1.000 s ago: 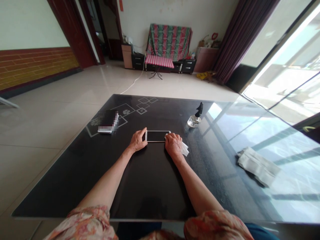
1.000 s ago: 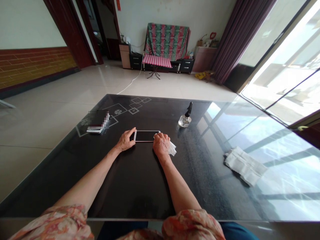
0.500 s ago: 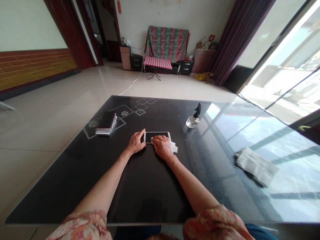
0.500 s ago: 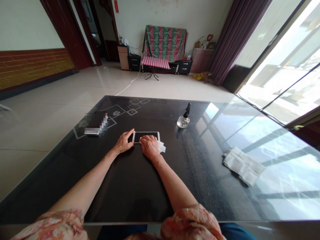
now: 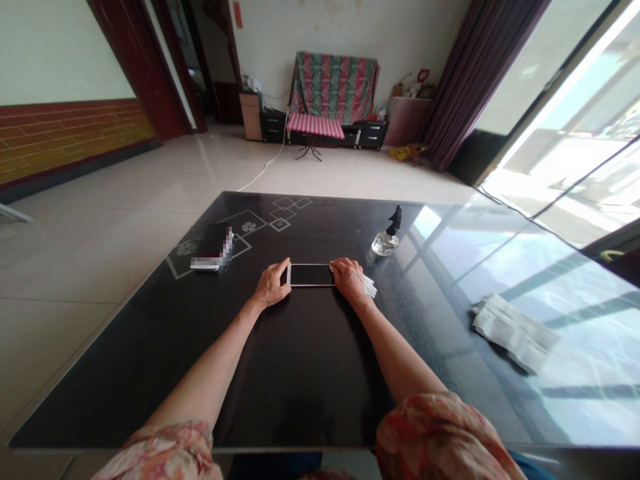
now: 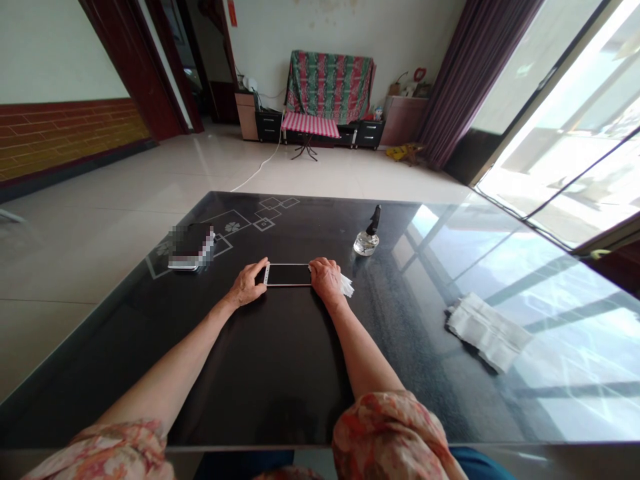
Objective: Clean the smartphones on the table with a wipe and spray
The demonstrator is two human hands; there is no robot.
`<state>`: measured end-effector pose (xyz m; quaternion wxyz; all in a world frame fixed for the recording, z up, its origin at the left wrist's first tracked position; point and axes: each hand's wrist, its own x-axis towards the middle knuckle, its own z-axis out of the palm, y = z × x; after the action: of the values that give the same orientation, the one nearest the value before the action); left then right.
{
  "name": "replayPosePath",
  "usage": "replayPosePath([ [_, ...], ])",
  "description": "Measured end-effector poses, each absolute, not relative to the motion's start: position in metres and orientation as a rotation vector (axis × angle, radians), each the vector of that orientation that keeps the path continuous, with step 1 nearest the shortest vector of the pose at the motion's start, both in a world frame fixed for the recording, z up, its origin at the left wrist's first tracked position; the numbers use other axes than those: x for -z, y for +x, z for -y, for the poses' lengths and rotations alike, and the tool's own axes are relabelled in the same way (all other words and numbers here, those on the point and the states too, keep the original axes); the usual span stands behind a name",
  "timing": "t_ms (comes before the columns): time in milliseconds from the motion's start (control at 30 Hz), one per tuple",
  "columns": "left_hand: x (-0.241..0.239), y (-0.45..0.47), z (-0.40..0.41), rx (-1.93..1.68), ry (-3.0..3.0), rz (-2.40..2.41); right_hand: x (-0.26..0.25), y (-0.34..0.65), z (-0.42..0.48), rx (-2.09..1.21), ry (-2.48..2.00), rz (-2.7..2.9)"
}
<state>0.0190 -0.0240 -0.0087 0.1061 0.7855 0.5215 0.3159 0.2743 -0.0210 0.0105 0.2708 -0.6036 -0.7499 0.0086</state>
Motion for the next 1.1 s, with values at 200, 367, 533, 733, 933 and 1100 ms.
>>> replayPosePath([
  [200, 0.005, 0.020, 0.027, -0.903, 2.298, -1.535, -0.009, 0.276, 0.049, 0.013, -1.614, 2.024],
  [367, 0.004, 0.020, 0.029, -0.894, 2.311, -1.538, -0.006, 0.281, 0.072, -0.006, -1.548, 2.055],
  [533, 0.004, 0.020, 0.028, -0.894, 2.311, -1.530, -0.008, 0.282, 0.049, -0.028, -1.586, 2.031],
  [733, 0.003, 0.020, 0.027, -0.895, 2.307, -1.532, -0.009, 0.282, 0.041, -0.039, -1.587, 1.999],
  [933, 0.004, 0.020, 0.027, -0.887, 2.331, -1.533, -0.008, 0.286, 0.071, -0.039, -1.550, 2.004],
  [1100, 0.005, 0.021, 0.027, -0.899, 2.328, -1.545, -0.010, 0.288, 0.078, -0.025, -1.537, 2.012],
])
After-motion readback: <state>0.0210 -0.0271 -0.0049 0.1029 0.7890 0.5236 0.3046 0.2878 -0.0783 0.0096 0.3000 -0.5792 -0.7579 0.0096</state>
